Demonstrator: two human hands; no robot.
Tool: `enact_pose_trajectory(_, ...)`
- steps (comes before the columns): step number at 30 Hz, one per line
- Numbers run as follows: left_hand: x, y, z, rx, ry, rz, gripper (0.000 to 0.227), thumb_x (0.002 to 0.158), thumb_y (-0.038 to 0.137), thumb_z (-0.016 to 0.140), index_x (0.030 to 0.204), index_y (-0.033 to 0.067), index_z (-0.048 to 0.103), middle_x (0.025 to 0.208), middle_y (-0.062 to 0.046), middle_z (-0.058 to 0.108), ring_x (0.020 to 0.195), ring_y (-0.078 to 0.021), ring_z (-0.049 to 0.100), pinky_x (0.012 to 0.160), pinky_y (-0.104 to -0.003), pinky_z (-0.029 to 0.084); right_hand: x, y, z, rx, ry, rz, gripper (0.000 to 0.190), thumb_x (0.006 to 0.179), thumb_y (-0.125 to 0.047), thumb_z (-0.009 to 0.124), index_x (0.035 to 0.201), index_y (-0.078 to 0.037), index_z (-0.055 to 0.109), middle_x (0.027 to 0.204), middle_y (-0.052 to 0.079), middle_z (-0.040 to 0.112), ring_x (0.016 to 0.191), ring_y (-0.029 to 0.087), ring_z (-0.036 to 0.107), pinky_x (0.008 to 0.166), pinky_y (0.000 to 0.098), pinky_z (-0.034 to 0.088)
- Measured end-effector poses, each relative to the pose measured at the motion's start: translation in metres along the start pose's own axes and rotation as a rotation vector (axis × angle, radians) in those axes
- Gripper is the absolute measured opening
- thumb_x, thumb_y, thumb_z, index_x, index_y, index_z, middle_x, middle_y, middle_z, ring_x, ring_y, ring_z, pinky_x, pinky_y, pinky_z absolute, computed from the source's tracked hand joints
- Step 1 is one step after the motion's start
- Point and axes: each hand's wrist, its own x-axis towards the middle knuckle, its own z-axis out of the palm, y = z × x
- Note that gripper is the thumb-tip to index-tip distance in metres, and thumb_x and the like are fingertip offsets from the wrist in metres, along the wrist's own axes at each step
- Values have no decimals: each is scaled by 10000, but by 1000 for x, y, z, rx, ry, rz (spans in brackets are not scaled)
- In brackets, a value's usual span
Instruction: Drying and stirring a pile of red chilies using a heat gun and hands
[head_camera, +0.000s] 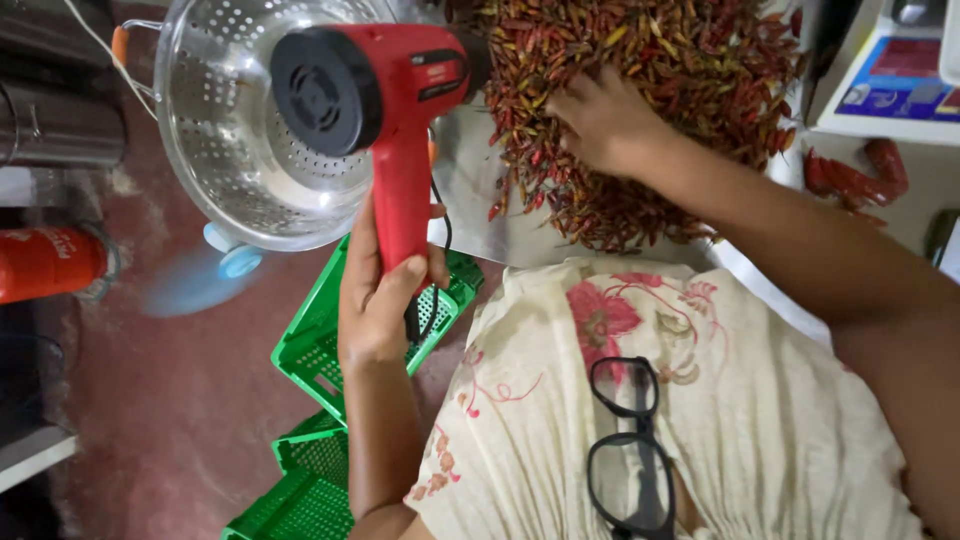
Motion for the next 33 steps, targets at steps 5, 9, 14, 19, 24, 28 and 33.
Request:
enact_pose_trajectory(5,-17,3,-10,7,7,48,739,978,207,563,1624,73,231,1373,-290,558,703,-197,583,662,-314,487,68,61,25,-543,381,-224,544,886,-135,664,1430,-138,661,1329,178,587,1122,407,483,843,589,490)
enact_pose_trajectory(9,-24,0,-15,-8,64,12,760,952,213,579,1613,53,241,1372,-299,572,703,-219,592,708,-330,519,101,80,29,-558,222,-131,698,970,-416,712,1617,-263,501,1648,156,361,1446,441,345,1016,641,441)
enact_pose_trajectory(14,-21,0,-19,-15,46,29,731,969,166,556,1619,55,239,1387,-300,561,710,-220,568,720,-328,512,81,36,35,-580,351,-340,611,798,-311,659,1402,-221,678,1252,164,672,1070,397,564,714,523,530)
enact_pose_trajectory(19,-9,-5,-26,-21,46,13,756,972,207,574,1622,59,217,1400,-353,535,718,-215,590,717,-331,530,38,16,58,-342,106,-431,637,859,-218,773,1468,-243,588,1397,105,540,1181,357,477,922,507,468)
enact_pose_trajectory(24,3,-2,-27,3,19,15,723,982,176,549,1623,69,230,1387,-317,559,711,-202,559,707,-324,508,38,16,7,-336,-280,-78,826,887,-314,665,1617,-340,280,1686,130,235,1487,463,207,1178,659,183)
enact_pose_trajectory(28,7,-7,-30,-37,-8,22,742,981,178,565,1623,60,210,1400,-322,542,712,-219,567,697,-314,500,36,32,-18,-203,-13,27,780,929,-356,686,1631,-331,347,1684,137,216,1404,513,259,1106,720,208)
enact_pose_trajectory(33,11,-6,-29,-45,-22,19,719,1001,163,558,1625,67,214,1395,-305,538,723,-207,568,729,-321,507,52,87,-8,-397,75,7,780,943,-602,597,1632,-268,450,1677,139,333,1458,463,283,1048,672,306)
